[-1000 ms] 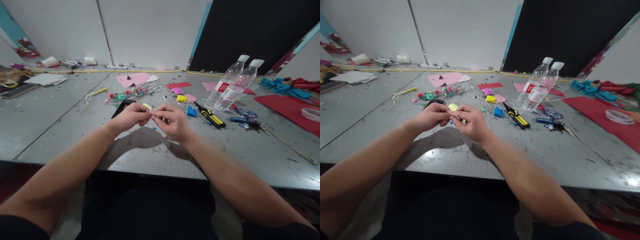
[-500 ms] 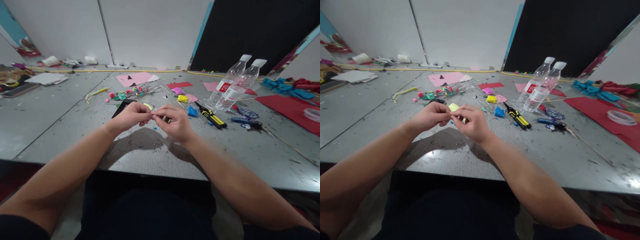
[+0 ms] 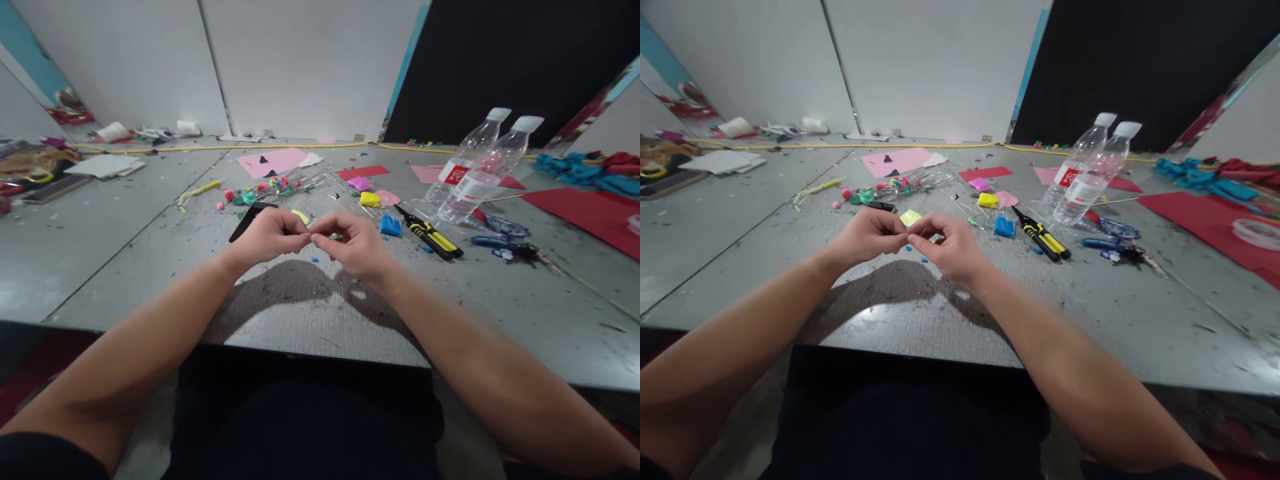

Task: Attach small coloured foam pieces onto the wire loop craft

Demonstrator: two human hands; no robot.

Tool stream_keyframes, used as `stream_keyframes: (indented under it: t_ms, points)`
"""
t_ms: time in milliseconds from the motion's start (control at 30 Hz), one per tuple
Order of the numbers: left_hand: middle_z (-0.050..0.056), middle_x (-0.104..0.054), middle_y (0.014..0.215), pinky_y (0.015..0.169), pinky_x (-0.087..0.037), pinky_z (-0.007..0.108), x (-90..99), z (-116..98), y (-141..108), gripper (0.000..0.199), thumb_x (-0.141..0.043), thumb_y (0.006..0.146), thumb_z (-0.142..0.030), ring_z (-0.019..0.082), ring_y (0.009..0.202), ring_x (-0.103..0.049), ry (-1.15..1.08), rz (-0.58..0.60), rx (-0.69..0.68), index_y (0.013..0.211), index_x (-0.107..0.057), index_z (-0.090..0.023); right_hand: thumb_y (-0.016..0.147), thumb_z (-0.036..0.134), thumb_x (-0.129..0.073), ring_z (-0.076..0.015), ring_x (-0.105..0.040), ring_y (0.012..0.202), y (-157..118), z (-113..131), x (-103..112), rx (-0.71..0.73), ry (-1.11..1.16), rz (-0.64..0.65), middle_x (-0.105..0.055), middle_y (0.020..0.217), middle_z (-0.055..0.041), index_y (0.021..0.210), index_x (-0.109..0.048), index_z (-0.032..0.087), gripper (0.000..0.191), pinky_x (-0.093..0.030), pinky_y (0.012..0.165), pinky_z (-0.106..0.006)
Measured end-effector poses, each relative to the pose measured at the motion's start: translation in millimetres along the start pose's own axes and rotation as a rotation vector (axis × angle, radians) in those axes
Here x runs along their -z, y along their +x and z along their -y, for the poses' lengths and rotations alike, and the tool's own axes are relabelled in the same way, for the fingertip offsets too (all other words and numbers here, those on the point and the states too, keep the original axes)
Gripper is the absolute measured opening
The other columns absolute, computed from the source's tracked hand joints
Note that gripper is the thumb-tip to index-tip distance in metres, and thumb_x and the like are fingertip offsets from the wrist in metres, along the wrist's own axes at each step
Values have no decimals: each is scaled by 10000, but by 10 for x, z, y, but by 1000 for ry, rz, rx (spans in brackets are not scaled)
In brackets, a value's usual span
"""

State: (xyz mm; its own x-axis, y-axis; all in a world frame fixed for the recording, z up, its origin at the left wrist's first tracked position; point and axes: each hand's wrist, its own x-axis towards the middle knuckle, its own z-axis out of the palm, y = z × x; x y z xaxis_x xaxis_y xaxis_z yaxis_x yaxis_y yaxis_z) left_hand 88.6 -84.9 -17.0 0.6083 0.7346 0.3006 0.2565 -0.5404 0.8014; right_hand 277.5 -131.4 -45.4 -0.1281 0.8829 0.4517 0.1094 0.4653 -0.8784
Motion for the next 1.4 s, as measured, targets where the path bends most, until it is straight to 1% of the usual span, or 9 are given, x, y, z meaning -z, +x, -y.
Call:
stream_keyframes:
  t_ms: [167, 333, 467, 667, 867, 1000, 1167, 1300, 1400]
  points:
    - [-24, -539, 489, 445, -289, 245, 18, 30, 14, 323, -730, 819, -320, 66, 459, -409, 34, 21, 31, 557, -604, -179, 727, 416, -811, -142, -614, 707, 36, -57, 24, -149, 238, 74, -703, 804, -7, 869, -728, 225, 252, -501, 561, -276]
    - [-17, -550, 510, 450, -299, 245, 7, 1, 22, 325, -756, 826, -350, 67, 465, -423, 11, -7, 78, 586, -625, -174, 741, 421, -807, -169, -644, 796, 43, -55, 56, -254, 397, 66, -709, 827, -24, 887, -747, 224, 252, -513, 600, -283]
    - [-18, -534, 505, 459, -286, 242, 4, -22, 25, 323, -764, 820, -339, 61, 469, -405, -3, -13, 114, 582, -629, -167, 744, 433, -806, -172, -631, 789, 39, -42, 47, -226, 397, 33, -698, 811, -29, 858, -749, 218, 250, -491, 585, -280]
    - [-31, -508, 531, 474, -282, 248, 28, 63, 58, 329, -729, 843, -393, 73, 491, -394, 82, 33, 133, 624, -635, -166, 745, 447, -821, -120, -541, 642, 63, -87, 50, -191, 335, -21, -634, 707, 14, 834, -714, 222, 264, -447, 555, -264]
    - [-27, -538, 552, 521, -304, 261, 21, 146, 83, 257, -709, 829, -333, 82, 518, -406, 299, 132, -27, 641, -649, -168, 813, 468, -782, -81, -504, 542, 77, -98, 46, -115, 280, -22, -589, 649, 46, 812, -656, 208, 289, -421, 514, -249]
    - [12, -643, 641, 570, -367, 263, 9, 168, 84, 155, -705, 817, -310, 109, 571, -521, 398, 229, -68, 772, -733, -164, 812, 515, -802, -78, -507, 532, 77, -109, 37, -80, 244, -42, -602, 660, 47, 847, -669, 205, 340, -442, 508, -251]
    - [46, -680, 724, 648, -419, 276, 0, 196, 100, 170, -705, 816, -287, 137, 641, -570, 488, 334, -131, 879, -801, -161, 802, 546, -817, -72, -509, 516, 95, -160, 42, -45, 213, -66, -622, 679, 40, 912, -714, 200, 377, -448, 493, -253]
    - [45, -671, 715, 694, -424, 293, -28, 264, 120, 155, -702, 805, -234, 154, 673, -563, 558, 343, -178, 884, -828, -191, 802, 548, -816, -74, -511, 517, 101, -167, 42, -43, 214, -72, -622, 669, 36, 917, -732, 199, 377, -445, 491, -254]
    - [46, -683, 714, 702, -422, 304, -75, 337, 136, 148, -689, 822, -234, 165, 686, -567, 576, 332, -168, 857, -829, -203, 805, 550, -813, -76, -511, 522, 97, -148, 37, -46, 216, -76, -626, 668, 35, 910, -740, 210, 363, -441, 491, -252]
